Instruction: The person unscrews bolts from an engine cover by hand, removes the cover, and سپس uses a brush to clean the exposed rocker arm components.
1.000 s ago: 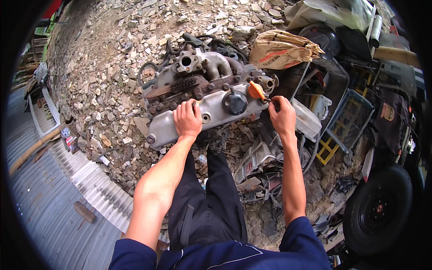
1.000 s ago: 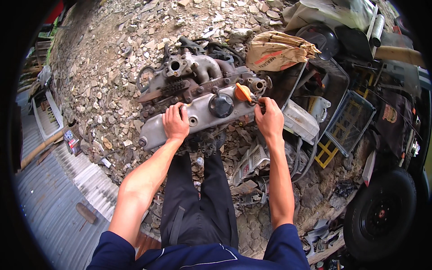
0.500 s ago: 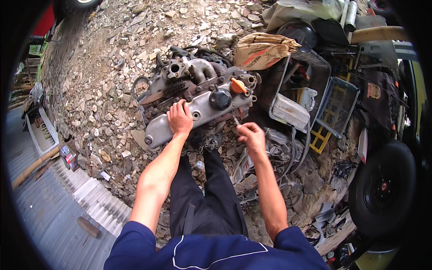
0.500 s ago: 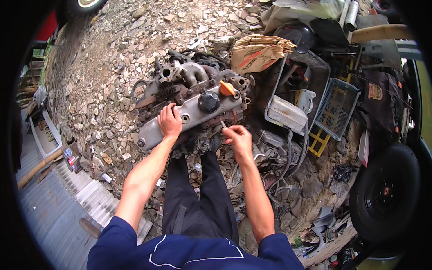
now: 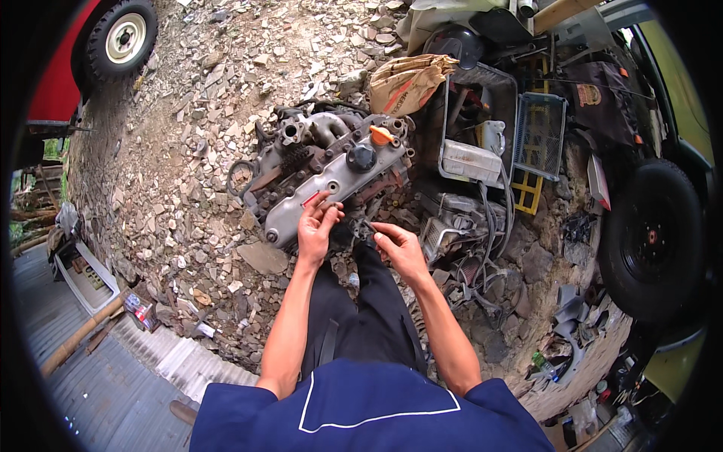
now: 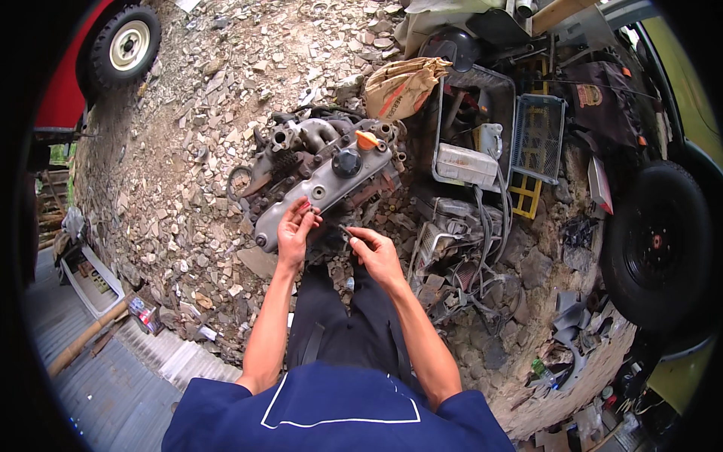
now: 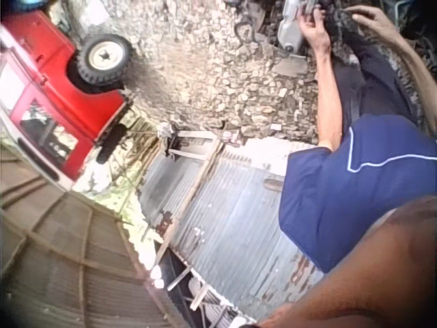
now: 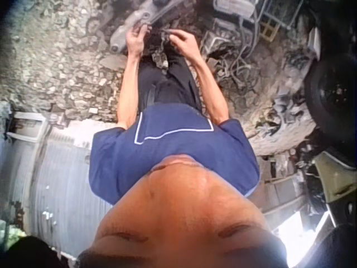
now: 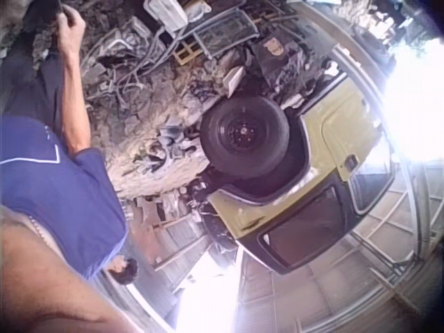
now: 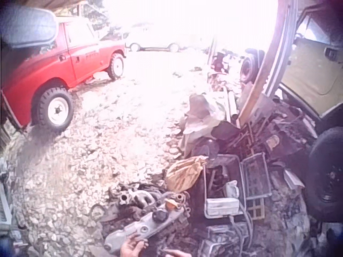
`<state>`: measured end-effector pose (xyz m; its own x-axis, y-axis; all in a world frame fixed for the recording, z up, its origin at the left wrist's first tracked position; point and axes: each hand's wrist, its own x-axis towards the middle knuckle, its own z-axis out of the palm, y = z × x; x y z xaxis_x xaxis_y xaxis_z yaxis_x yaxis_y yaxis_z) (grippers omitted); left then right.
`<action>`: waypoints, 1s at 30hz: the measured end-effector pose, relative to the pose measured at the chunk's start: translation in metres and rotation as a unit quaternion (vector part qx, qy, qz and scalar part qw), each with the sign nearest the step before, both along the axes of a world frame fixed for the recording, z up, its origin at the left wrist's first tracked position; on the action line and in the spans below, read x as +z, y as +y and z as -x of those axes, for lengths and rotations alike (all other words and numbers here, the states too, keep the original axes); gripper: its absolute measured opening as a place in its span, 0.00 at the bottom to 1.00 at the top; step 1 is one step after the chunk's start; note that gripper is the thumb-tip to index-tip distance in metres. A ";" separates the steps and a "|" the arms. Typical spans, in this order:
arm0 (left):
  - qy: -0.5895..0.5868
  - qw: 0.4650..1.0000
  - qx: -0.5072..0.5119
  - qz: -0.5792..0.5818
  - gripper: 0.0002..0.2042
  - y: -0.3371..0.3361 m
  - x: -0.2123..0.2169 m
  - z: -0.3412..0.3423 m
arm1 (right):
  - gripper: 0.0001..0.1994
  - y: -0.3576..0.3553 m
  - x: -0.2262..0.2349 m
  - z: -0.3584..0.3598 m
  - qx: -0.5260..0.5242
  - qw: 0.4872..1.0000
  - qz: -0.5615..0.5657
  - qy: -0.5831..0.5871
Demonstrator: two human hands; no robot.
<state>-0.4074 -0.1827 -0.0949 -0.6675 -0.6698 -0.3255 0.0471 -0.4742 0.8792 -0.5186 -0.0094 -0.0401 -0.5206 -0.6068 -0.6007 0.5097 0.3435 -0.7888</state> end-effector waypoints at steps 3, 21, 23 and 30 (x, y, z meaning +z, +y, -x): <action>0.058 0.996 -0.048 -0.049 0.11 0.006 0.044 -0.033 | 0.11 -0.013 0.052 -0.015 0.026 0.994 0.039 0.103; -0.036 0.969 -0.197 0.143 0.12 -0.037 0.155 -0.147 | 0.08 -0.047 0.149 -0.126 0.119 0.885 0.054 0.447; -0.047 0.960 -0.206 0.185 0.12 -0.041 0.163 -0.159 | 0.07 -0.049 0.147 -0.136 0.119 0.894 0.054 0.428; -0.034 0.957 -0.219 0.186 0.12 -0.046 0.157 -0.190 | 0.11 -0.055 0.144 -0.163 0.111 0.966 -0.002 0.233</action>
<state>-0.2179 -0.2288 0.0619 -0.8965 -0.4088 -0.1708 -0.1471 -0.0892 0.9851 -0.3560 -0.0644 0.1034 -0.5925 -0.7325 -0.3353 0.0142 0.4066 -0.9135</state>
